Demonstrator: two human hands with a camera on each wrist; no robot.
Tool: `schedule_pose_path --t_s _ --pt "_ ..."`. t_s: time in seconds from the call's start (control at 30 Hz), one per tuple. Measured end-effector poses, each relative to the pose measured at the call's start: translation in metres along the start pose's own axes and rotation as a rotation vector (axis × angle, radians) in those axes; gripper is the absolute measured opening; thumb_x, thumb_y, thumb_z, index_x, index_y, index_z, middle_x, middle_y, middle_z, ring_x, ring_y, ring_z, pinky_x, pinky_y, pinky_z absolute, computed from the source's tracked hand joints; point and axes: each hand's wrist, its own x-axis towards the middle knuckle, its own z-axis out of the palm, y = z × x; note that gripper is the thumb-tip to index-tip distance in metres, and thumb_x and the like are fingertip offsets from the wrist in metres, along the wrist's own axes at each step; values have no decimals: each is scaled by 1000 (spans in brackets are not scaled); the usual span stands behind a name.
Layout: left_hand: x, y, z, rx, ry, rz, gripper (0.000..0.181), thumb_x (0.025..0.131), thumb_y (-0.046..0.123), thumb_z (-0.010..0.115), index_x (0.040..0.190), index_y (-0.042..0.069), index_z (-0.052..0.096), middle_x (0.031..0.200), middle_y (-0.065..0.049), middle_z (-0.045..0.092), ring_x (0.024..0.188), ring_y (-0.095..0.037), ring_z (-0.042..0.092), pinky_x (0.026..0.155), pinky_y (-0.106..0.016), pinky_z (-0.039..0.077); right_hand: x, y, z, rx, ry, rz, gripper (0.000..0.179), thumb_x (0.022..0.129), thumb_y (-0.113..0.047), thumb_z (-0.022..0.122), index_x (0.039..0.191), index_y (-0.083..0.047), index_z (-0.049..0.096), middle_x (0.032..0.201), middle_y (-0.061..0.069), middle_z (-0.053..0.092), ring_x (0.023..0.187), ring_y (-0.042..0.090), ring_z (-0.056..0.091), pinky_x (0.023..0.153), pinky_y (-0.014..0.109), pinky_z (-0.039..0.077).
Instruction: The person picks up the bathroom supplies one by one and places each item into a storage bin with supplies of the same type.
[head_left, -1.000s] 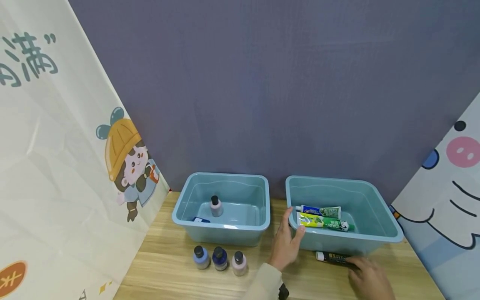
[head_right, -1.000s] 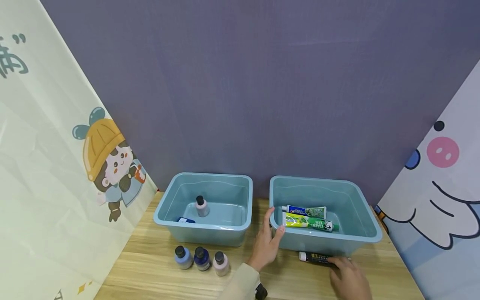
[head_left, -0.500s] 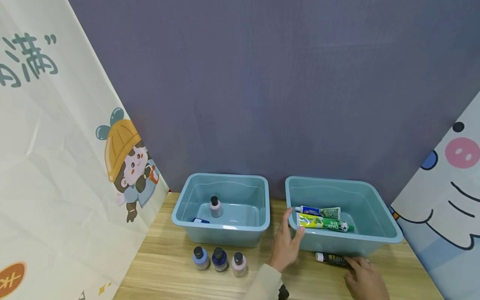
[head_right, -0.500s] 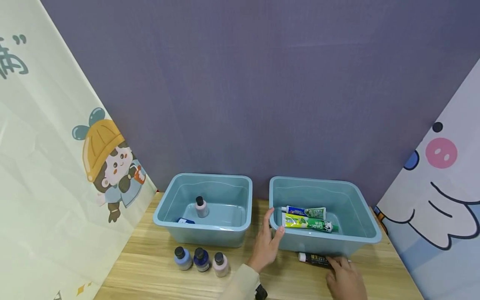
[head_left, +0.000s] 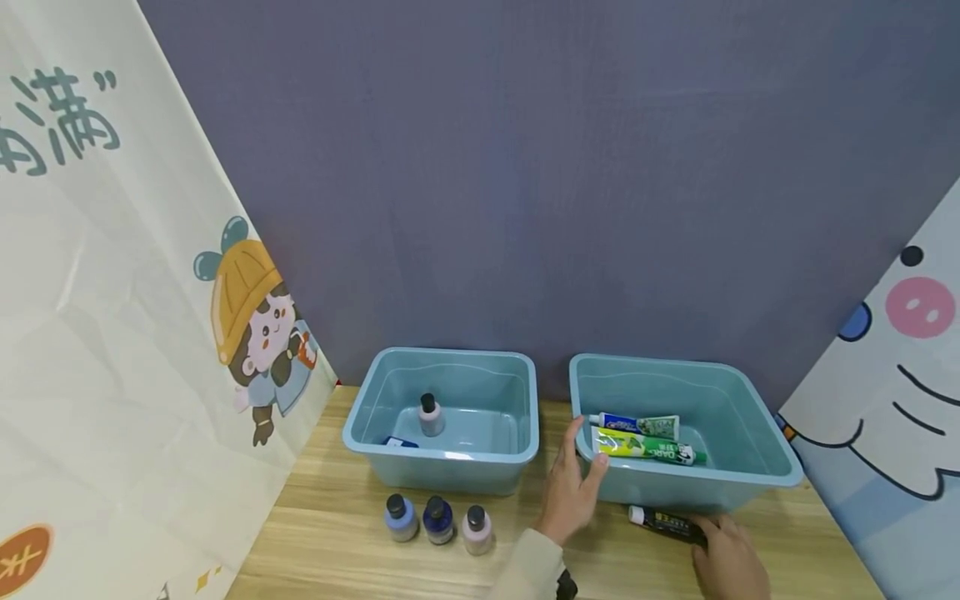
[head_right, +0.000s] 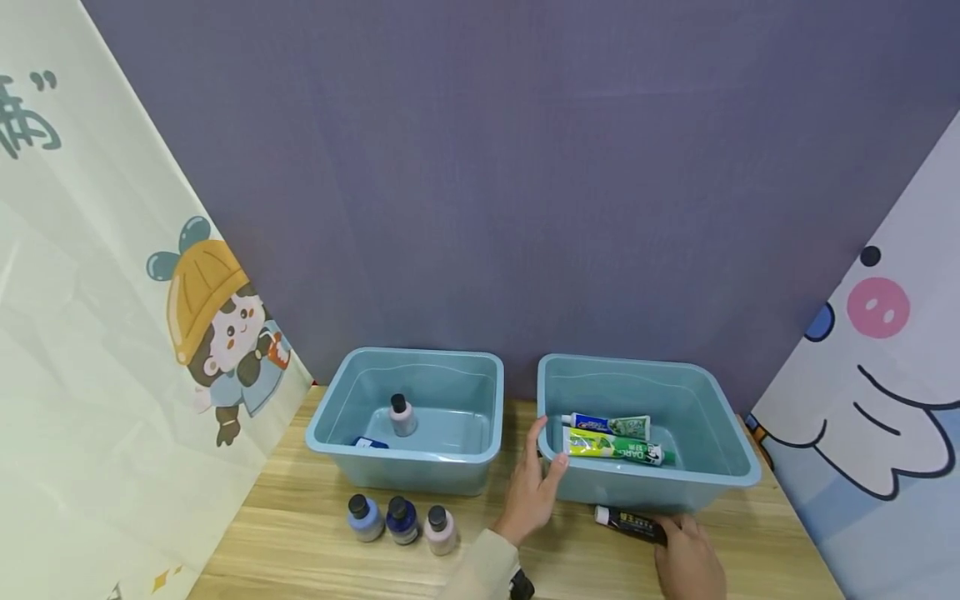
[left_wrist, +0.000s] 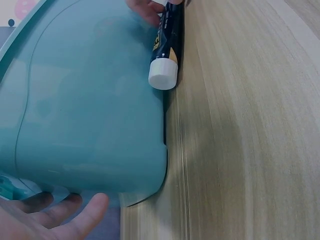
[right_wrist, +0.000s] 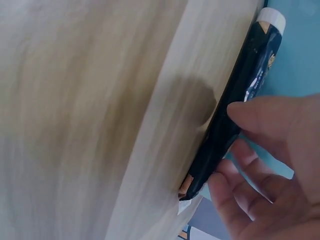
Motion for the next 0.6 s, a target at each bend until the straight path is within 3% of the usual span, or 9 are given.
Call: schedule_pose_path --t_s 0.27,0.6 --pt "-1 -2 3 1 8 29 62 105 62 37 159 51 9 165 1 36 137 -31 54 100 -54 51 1 1 1 76 10 52 37 82 -6 77 117 2 69 116 27 60 109 44 57 97 64 46" --pt "0 -2 2 -16 7 25 62 104 63 37 159 50 9 165 -1 36 137 -32 54 102 -55 50 1 3 6 147 41 111 40 79 -7 80 117 1 70 121 29 59 112 45 56 99 65 44"
